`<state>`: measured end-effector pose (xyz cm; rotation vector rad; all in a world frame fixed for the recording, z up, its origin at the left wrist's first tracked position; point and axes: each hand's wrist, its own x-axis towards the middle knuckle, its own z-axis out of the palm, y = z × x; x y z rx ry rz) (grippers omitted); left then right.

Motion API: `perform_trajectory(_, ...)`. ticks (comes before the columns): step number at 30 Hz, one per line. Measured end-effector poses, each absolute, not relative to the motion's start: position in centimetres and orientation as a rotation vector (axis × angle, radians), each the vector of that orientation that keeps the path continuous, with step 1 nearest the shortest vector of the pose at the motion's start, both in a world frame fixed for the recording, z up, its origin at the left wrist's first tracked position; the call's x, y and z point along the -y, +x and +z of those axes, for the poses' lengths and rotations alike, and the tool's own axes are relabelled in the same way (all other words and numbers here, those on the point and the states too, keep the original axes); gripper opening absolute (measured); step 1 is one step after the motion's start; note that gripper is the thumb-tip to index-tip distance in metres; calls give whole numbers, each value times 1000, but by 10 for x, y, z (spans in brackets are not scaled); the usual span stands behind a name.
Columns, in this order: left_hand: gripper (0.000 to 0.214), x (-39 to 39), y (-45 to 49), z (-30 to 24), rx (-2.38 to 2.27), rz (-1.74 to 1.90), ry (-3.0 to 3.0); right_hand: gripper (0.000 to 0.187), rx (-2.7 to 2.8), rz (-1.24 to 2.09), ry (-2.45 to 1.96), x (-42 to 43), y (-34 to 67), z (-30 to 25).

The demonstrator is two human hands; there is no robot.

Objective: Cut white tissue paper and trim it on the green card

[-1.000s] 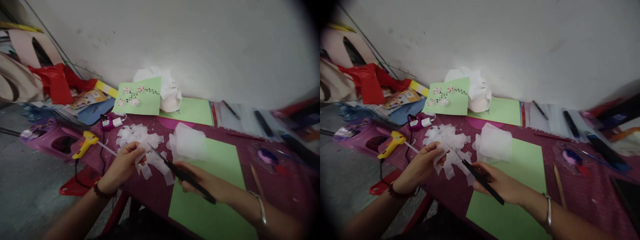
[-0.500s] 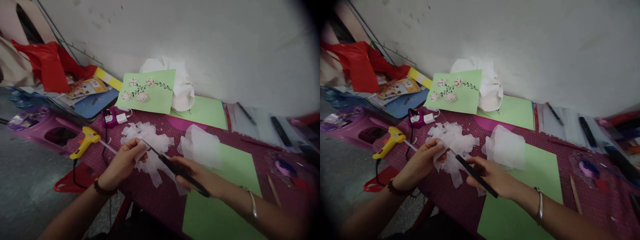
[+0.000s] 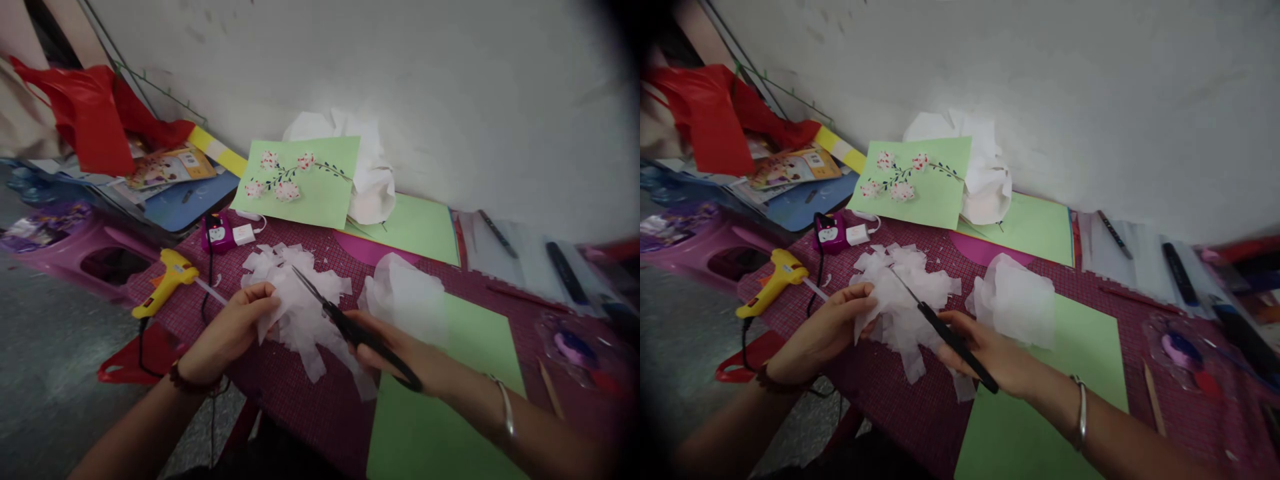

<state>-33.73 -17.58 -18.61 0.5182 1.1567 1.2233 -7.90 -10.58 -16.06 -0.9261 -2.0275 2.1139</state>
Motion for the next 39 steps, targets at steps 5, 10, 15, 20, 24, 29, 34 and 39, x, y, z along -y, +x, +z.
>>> perform_trajectory(5, 27, 173, -342, -182, -1193, 1363, 540, 75, 2149, 2061, -862, 102, -75, -156)
perform_trajectory(10, 28, 167, -341, -182, -1171, 1413, 515, 71, 2242, 2087, -864, 103, -72, -155)
perform_trajectory(15, 31, 165, -333, -186, -1188, 1307, 536, 70, 2122, 2181, -877, 102, -79, -161)
perform_trajectory(20, 31, 162, -327, -184, -1204, 1276, 531, 66, 2112, 2143, -920, 101, -85, -159)
perform_trajectory(24, 30, 159, -326, -184, -1205, 1270, 539, 59, 2041, 2147, -972, 102, -85, -160)
perform_trajectory(29, 27, 161, -331, -185, -1119, 1223, 592, 66, 1933, 2233, -1082, 101, -84, -164)
perform_trajectory(34, 24, 167, -338, -186, -1201, 1235, 547, 69, 2043, 2097, -969, 96, -82, -158)
perform_trajectory(39, 24, 163, -342, -181, -1265, 1409, 501, 67, 2064, 2092, -905, 95, -72, -155)
